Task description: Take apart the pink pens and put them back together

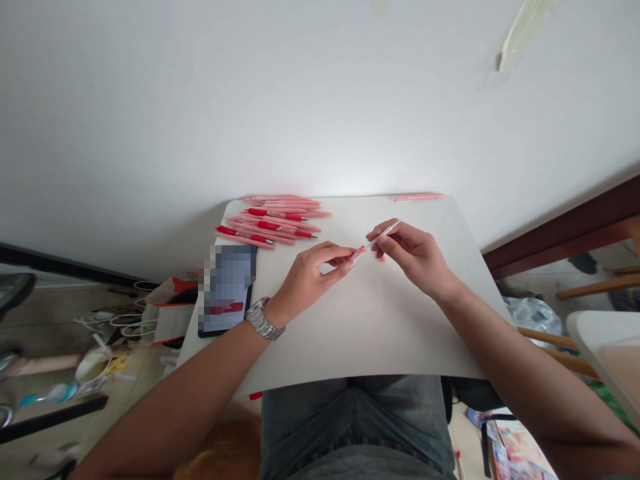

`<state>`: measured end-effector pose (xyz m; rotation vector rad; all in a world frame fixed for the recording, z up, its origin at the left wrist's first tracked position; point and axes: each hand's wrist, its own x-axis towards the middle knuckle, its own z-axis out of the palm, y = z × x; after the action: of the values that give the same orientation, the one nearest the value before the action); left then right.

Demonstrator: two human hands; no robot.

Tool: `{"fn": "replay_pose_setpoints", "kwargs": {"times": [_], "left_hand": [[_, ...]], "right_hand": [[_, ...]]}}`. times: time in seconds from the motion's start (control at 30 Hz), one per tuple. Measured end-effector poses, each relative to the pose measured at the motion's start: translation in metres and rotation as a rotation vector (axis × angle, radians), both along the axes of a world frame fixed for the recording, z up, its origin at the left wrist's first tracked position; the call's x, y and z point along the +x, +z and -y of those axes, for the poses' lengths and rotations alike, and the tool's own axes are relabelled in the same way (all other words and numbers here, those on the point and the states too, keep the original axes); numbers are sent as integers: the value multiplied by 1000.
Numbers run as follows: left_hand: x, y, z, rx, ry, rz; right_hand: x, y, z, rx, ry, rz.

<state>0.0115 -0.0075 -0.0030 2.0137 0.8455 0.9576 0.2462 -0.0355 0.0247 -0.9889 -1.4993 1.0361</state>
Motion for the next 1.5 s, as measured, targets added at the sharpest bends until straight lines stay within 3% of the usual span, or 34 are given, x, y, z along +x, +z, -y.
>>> {"fn": "replay_pose_setpoints", "kwargs": {"times": [0.17, 0.43, 0.7, 1.0, 1.23, 1.4, 1.5], "left_hand": [[1, 0, 1, -173, -104, -1], [-2, -1, -2, -276, -135, 32], [-2, 3, -2, -298, -177, 26], [-3, 1, -3, -338, -182, 25], [-1, 4, -2, -331, -171, 55], [-1, 2, -2, -317, -176, 43], [-1, 3, -2, -325, -172, 49]], "right_hand": [[2, -1, -4, -94, 11, 66], [1, -4, -5, -101, 7, -9], [1, -5, -6, -119, -1, -21], [-2, -9, -6, -225, 84, -127], [-2, -8, -6, -106, -53, -165], [-1, -9, -8, -160, 15, -60], [0, -9, -9, -136, -42, -127]]}}
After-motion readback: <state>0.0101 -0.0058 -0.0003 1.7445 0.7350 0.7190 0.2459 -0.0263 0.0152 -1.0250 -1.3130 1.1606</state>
